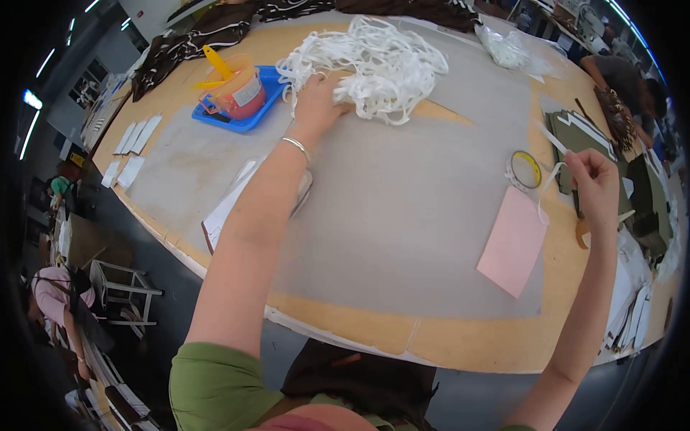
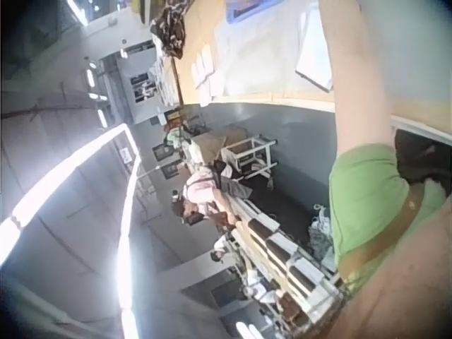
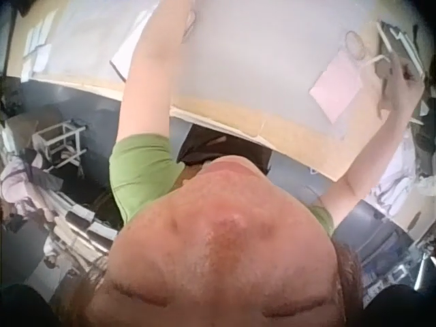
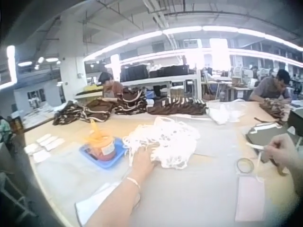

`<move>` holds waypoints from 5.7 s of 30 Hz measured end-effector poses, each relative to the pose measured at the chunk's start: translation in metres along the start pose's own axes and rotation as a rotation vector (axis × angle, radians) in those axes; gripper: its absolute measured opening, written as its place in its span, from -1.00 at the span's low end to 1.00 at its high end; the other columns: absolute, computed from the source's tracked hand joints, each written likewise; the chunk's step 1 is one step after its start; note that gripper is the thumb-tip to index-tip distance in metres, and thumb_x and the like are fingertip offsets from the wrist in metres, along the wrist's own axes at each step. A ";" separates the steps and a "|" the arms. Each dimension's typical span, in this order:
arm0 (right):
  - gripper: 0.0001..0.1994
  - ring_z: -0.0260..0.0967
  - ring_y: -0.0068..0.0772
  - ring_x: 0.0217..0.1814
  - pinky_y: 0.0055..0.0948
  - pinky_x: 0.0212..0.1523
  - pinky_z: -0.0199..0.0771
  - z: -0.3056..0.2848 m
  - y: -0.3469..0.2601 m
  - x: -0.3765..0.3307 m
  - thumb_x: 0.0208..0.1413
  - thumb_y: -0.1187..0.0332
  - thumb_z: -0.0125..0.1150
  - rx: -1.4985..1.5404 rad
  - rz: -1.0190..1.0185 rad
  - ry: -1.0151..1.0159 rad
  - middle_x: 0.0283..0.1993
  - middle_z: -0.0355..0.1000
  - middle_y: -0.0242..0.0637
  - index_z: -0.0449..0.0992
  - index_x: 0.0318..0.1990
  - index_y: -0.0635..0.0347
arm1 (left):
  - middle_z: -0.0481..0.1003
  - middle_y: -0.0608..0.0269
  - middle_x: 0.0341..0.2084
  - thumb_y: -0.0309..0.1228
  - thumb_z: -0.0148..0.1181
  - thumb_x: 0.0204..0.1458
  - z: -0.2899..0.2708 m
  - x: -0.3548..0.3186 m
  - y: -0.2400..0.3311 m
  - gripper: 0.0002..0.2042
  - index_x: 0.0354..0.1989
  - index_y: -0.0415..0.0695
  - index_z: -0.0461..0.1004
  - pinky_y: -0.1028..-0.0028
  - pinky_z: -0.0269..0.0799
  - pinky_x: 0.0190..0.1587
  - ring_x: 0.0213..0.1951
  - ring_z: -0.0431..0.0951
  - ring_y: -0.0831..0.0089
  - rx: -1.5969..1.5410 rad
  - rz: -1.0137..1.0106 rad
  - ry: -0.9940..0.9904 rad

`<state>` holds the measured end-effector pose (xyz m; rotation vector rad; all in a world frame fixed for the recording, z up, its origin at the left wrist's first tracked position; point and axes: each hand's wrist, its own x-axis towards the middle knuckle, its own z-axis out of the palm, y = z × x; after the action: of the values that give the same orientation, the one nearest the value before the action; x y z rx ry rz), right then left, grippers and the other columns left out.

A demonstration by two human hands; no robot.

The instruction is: The worker is assembling leather pouches by applying double-sided adhesive tape and aligning structural components.

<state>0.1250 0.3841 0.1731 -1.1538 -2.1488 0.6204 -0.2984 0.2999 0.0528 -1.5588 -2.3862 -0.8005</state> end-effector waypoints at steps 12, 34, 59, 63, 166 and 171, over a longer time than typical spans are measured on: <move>-0.90 0.26 -0.79 -0.56 -0.75 -0.57 0.17 0.040 -0.091 -0.104 0.05 0.41 0.15 0.477 -0.077 -0.304 -0.60 0.35 -0.51 0.51 -0.39 0.27 | 0.39 0.17 -0.14 -0.28 0.07 0.06 -0.123 -0.097 0.165 -0.67 -0.02 -0.13 0.35 0.42 0.28 -0.05 -0.06 0.35 0.40 -0.786 0.619 -0.367; -0.75 0.20 -0.66 -0.48 -0.64 -0.45 0.23 -0.078 -0.010 -0.307 -0.17 0.35 0.33 0.052 0.336 -0.306 -0.34 0.36 -0.40 0.49 -0.32 0.26 | 0.38 0.37 -0.66 -0.48 0.17 -0.05 -0.147 -0.236 0.137 -0.93 -0.51 -0.19 0.48 0.62 0.16 -0.51 -0.60 0.26 0.61 -0.833 0.330 -0.618; -0.73 0.29 -0.57 -0.19 -0.54 -0.21 0.39 0.051 0.056 -0.185 0.19 0.21 -0.05 0.798 0.546 -0.063 -0.19 0.40 -0.40 0.49 -0.21 0.21 | 0.49 0.00 -0.30 -0.24 0.29 -0.18 0.021 -0.180 0.240 -0.48 -0.12 -0.40 0.36 0.46 0.39 -0.18 -0.25 0.50 0.34 -0.879 -0.198 -0.648; -0.72 0.18 -0.73 -0.41 -0.70 -0.42 0.23 0.032 0.047 -0.206 0.21 0.23 -0.08 0.725 0.388 0.114 -0.30 0.39 -0.48 0.48 -0.19 0.22 | 0.48 0.19 -0.42 -0.46 0.23 -0.14 -0.012 -0.193 0.223 -0.70 -0.20 -0.28 0.43 0.52 0.36 -0.31 -0.36 0.45 0.50 -1.156 -0.113 -0.452; -0.82 0.02 -0.47 -0.73 -0.47 -0.65 0.11 0.062 -0.135 -0.159 -0.23 0.39 0.08 -0.016 0.067 -0.616 -0.78 0.12 -0.20 0.38 -0.66 0.38 | 0.42 0.28 -0.55 -0.65 0.21 -0.22 -0.079 -0.261 0.144 -0.83 -0.42 -0.12 0.46 0.50 0.30 -0.56 -0.56 0.42 0.41 -1.104 0.416 0.063; -0.79 0.10 -0.48 -0.74 -0.48 -0.64 0.16 0.051 -0.129 -0.154 -0.15 0.37 0.08 -0.022 0.016 -0.632 -0.76 0.21 -0.20 0.42 -0.65 0.34 | 0.41 0.28 -0.57 -0.65 0.22 -0.22 -0.079 -0.257 0.146 -0.84 -0.44 -0.13 0.48 0.51 0.30 -0.56 -0.57 0.40 0.42 -1.073 0.451 0.094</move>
<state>0.0830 0.1814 0.1757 -1.0808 -2.6676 1.0841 -0.0678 0.0987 0.0580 -2.1526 -1.3999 -2.1292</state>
